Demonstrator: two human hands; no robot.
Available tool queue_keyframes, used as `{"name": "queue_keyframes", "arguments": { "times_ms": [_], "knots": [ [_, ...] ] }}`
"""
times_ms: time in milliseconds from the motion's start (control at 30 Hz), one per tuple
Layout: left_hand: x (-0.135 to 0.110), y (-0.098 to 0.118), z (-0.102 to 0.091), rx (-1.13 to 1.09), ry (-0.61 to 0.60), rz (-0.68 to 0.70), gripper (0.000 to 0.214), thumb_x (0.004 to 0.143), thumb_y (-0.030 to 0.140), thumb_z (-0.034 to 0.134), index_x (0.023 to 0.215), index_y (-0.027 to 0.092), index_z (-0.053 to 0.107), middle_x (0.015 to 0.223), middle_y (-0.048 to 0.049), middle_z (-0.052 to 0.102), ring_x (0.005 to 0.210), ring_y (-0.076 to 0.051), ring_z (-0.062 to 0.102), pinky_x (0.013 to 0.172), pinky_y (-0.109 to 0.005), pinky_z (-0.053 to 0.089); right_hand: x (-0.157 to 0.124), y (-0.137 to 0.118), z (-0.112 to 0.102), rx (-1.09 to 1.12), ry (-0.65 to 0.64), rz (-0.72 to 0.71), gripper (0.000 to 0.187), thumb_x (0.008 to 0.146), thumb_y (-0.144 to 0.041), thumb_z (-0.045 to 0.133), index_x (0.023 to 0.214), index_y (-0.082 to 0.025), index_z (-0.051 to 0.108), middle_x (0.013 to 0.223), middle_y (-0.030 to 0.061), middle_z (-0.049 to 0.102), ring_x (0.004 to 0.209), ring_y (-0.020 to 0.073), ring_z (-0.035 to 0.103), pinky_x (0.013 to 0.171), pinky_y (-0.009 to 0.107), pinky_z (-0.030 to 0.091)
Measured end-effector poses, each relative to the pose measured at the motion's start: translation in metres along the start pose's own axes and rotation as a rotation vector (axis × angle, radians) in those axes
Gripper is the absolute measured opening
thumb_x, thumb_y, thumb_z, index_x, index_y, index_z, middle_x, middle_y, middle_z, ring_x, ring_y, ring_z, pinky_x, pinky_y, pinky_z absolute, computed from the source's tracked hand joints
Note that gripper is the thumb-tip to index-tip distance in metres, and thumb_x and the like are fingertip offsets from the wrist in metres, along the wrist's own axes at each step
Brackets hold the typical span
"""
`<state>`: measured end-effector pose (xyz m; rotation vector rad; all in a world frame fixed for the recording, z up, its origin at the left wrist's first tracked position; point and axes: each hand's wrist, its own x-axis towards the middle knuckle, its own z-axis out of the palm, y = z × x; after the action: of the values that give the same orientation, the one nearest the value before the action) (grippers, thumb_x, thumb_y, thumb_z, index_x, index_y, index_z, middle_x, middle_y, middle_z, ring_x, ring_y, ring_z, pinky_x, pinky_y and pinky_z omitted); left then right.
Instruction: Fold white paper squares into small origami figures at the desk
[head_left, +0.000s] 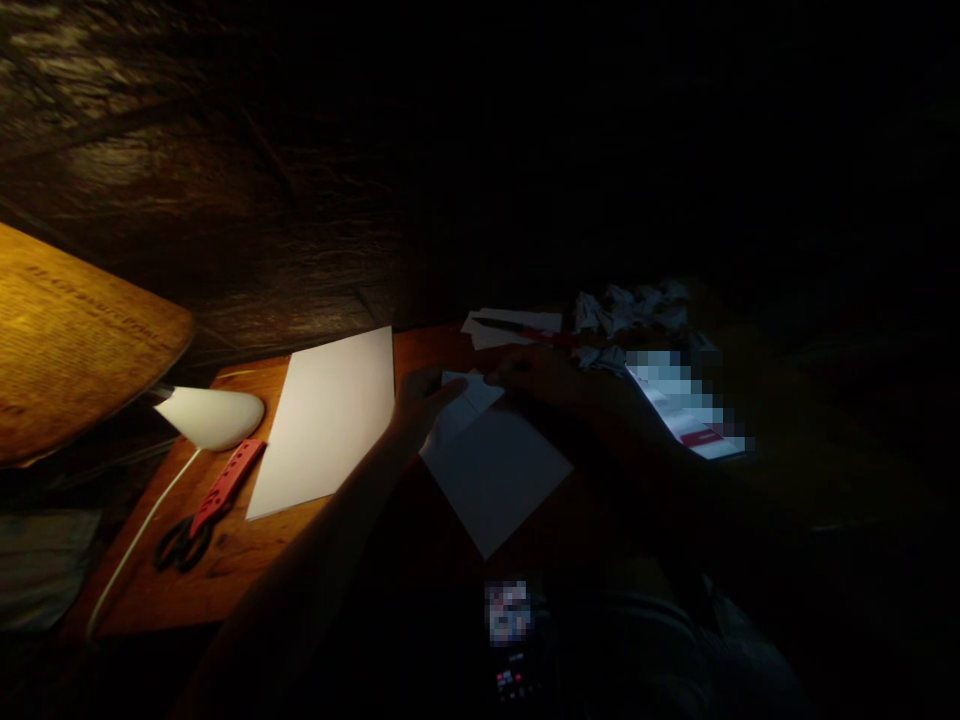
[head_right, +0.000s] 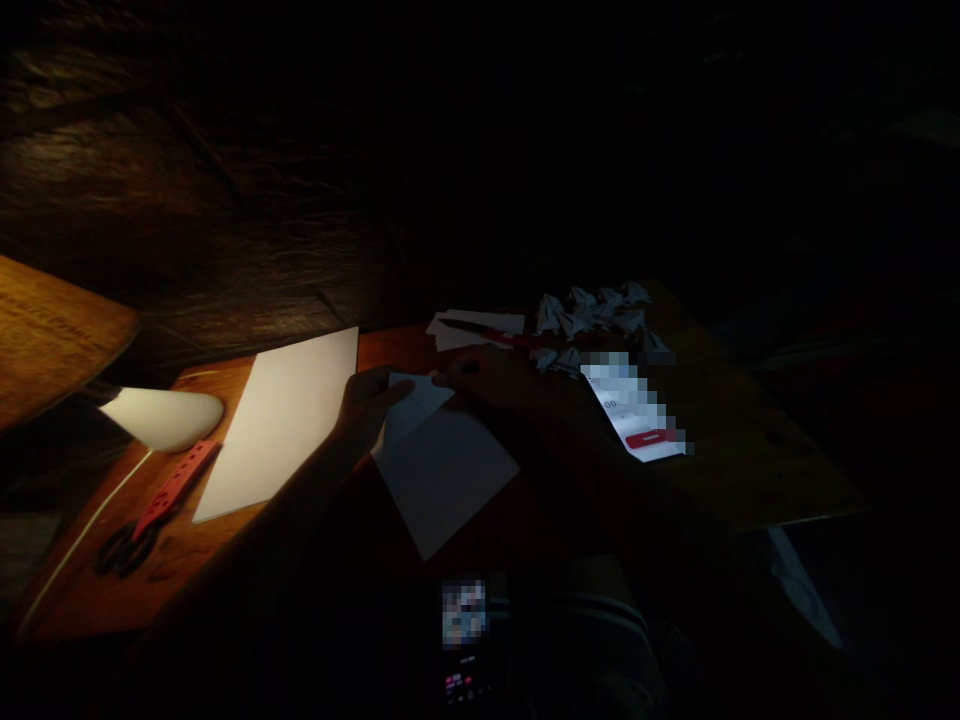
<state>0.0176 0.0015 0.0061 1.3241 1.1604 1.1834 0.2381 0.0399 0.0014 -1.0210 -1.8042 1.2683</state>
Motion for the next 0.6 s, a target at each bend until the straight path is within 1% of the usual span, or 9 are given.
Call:
{"name": "queue_keyframes", "arguments": {
  "times_ms": [133,267,333,467,600],
  "knots": [
    [-0.0006,0.0011,0.0005,-0.014,-0.002,0.012,0.031,0.065,0.039,0.087,0.064,0.017,0.065,0.058,0.0033,0.058,0.052,-0.009,0.050,0.051,-0.022,0.037,-0.0004,-0.0003,-0.0006,0.002,0.007,0.006,0.049,0.073,-0.065,0.080,0.065,-0.017,0.070,0.069,0.0026,0.069,0.063,0.0133,0.058,0.060,0.028,0.041],
    [0.0003,-0.0013,-0.0011,-0.022,0.014,-0.001,0.030,0.064,0.038,0.088,0.064,0.017,0.067,0.058,0.0032,0.059,0.052,-0.009,0.051,0.051,-0.022,0.037,0.0000,0.0033,-0.0012,0.019,0.010,0.008,0.049,0.074,-0.065,0.081,0.071,-0.017,0.076,0.071,0.0040,0.071,0.066,0.0150,0.061,0.060,0.028,0.042],
    [0.0011,-0.0026,-0.0022,-0.027,0.029,0.005,0.029,0.064,0.038,0.089,0.065,0.016,0.068,0.059,0.0021,0.061,0.054,-0.010,0.053,0.052,-0.022,0.038,0.0003,0.0042,-0.0016,0.025,0.012,0.012,0.048,0.074,-0.064,0.083,0.071,-0.017,0.077,0.072,0.0045,0.072,0.068,0.0156,0.063,0.061,0.028,0.043],
    [0.0015,-0.0018,-0.0025,-0.052,0.025,-0.001,0.028,0.063,0.037,0.089,0.067,0.016,0.070,0.060,0.0013,0.064,0.054,-0.011,0.054,0.052,-0.023,0.041,-0.0004,0.0013,-0.0027,0.010,0.032,0.041,0.045,0.075,-0.061,0.084,0.064,-0.018,0.072,0.069,0.0033,0.071,0.066,0.0146,0.061,0.062,0.028,0.043],
    [0.0004,0.0012,-0.0007,-0.042,0.022,-0.005,0.027,0.063,0.037,0.088,0.068,0.016,0.071,0.061,0.0011,0.065,0.054,-0.012,0.055,0.053,-0.024,0.041,-0.0009,-0.0012,-0.0034,-0.046,0.051,0.072,0.044,0.079,-0.057,0.083,0.061,-0.018,0.069,0.065,0.0021,0.067,0.061,0.0134,0.057,0.059,0.028,0.041]
  ]
}}
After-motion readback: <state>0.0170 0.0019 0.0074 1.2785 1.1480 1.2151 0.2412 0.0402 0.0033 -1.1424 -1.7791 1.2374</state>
